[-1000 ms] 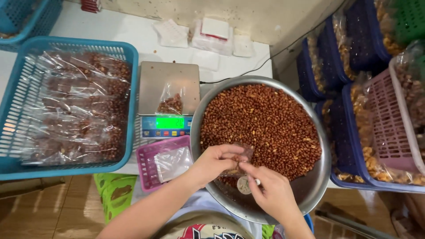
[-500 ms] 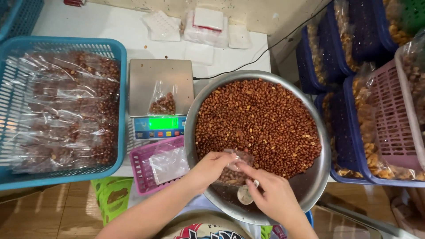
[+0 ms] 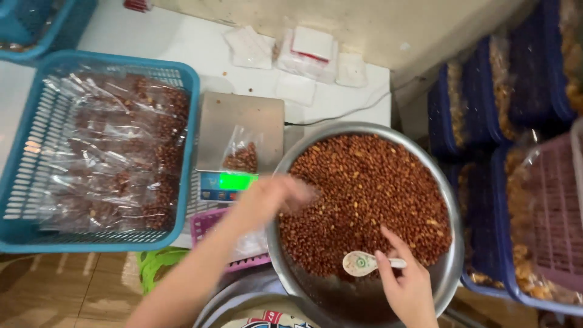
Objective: Scooping roasted peanuts into small plastic bags, weighing them on a digital scale, and organizing the finished bags in a basket.
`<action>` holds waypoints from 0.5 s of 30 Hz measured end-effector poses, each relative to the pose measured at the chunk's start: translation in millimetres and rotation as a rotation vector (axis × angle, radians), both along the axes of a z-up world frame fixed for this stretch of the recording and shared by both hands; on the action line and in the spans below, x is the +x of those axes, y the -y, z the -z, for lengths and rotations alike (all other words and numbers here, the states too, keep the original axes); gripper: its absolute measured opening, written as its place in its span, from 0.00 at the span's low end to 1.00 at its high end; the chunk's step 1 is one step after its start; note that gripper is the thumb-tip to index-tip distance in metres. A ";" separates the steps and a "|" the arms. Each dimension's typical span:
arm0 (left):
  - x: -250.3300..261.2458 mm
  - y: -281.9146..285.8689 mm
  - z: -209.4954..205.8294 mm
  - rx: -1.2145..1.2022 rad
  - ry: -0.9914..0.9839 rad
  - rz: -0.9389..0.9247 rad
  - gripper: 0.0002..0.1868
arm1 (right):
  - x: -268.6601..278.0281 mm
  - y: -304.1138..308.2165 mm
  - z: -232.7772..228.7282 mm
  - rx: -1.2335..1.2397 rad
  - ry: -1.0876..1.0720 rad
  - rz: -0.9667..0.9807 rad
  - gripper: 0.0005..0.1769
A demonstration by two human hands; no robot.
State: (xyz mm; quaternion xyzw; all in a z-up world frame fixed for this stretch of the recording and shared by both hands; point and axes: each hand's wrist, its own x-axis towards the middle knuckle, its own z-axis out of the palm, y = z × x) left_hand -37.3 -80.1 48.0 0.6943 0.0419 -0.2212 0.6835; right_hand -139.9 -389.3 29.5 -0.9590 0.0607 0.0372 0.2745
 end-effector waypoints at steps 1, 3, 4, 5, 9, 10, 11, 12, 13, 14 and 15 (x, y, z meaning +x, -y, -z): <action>13.2 -18.4 -6.6 0.147 0.012 -0.112 0.19 | 0.1 1.9 1.3 0.076 -0.021 0.041 0.29; 58.0 -54.3 99.0 0.402 0.260 -0.169 0.21 | 5.5 -2.1 11.4 0.089 -0.033 0.017 0.29; 90.0 -78.3 136.5 0.657 0.506 -0.209 0.25 | 8.2 -3.4 15.8 0.099 -0.046 0.008 0.28; 100.5 -82.8 150.6 0.659 0.503 -0.223 0.25 | 11.5 -9.0 18.9 0.098 -0.045 -0.006 0.28; 117.4 -87.2 124.0 0.719 0.268 -0.269 0.19 | 33.0 -39.6 13.8 0.047 -0.217 0.088 0.25; 109.3 -85.1 99.1 0.649 0.192 -0.330 0.25 | 36.2 -49.8 8.5 0.020 -0.330 0.153 0.26; 111.5 -91.8 104.8 0.650 0.185 -0.347 0.25 | 34.6 -58.0 8.2 0.016 -0.330 0.136 0.26; 114.5 -99.8 110.1 0.465 0.431 -0.451 0.14 | 35.0 -66.3 8.4 0.054 -0.249 0.210 0.22; 117.6 -108.3 115.1 0.276 0.677 -0.546 0.18 | 35.4 -74.9 8.3 0.094 -0.167 0.283 0.19; 118.4 -126.1 108.8 0.285 0.681 -0.567 0.18 | 49.3 -68.4 13.4 0.096 -0.164 0.261 0.19; 118.9 -143.9 102.3 0.367 0.817 -0.617 0.23 | 64.0 -62.3 18.5 0.092 -0.420 0.326 0.25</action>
